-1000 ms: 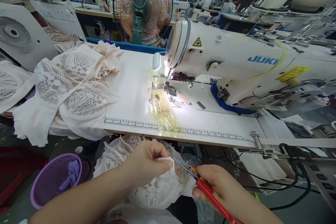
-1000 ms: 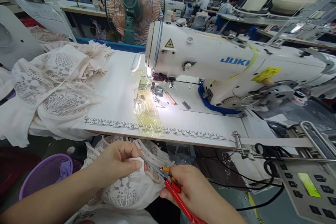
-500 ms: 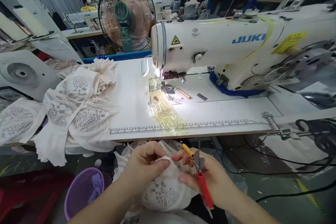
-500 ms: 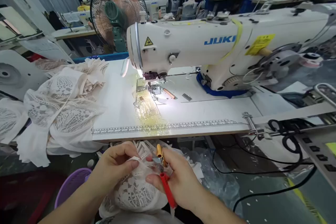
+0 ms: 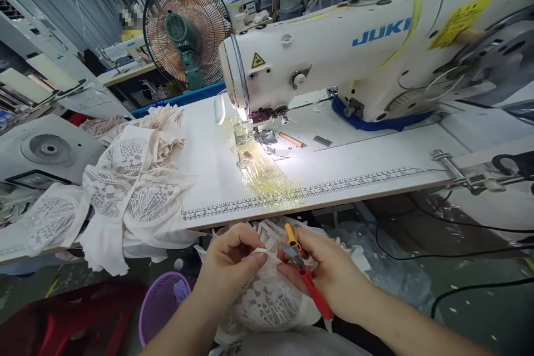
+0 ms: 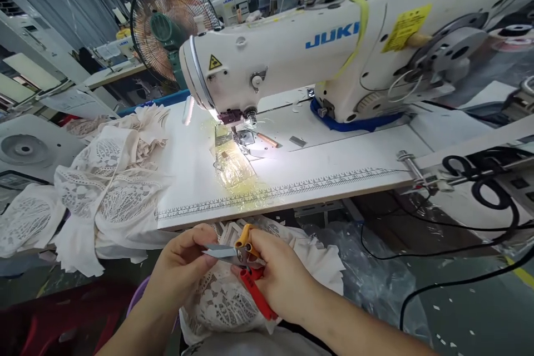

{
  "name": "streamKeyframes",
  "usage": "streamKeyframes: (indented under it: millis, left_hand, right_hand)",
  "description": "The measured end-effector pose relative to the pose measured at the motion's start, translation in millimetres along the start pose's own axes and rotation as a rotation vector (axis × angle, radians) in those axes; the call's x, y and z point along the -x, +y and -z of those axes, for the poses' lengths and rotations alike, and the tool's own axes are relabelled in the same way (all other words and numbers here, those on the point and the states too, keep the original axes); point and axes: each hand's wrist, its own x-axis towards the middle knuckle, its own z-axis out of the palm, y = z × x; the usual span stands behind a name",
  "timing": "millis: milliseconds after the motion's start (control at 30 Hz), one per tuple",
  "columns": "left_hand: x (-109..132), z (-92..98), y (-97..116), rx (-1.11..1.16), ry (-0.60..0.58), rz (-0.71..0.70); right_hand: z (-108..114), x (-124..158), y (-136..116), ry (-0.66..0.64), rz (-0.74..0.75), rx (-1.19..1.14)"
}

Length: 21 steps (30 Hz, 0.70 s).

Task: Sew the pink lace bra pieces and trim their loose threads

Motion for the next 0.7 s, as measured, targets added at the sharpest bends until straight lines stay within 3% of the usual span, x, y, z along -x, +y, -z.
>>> streamKeyframes:
  millis: [133, 433, 700]
  left_hand:
    - [-0.1, 4.2, -1.1, 0.035, 0.047, -0.072]
    - [3.3, 19.0, 1.2, -0.031, 0.368, -0.114]
    - [9.4, 31.0, 6.3, -0.019, 0.446, -0.185]
  right_hand:
    - [5.3, -0.2, 3.2, -0.058, -0.033, 0.043]
    - [18.5, 15.6, 14.0, -0.061, -0.073, 0.010]
    - [30.9, 23.0, 15.4, -0.029, -0.033, 0.046]
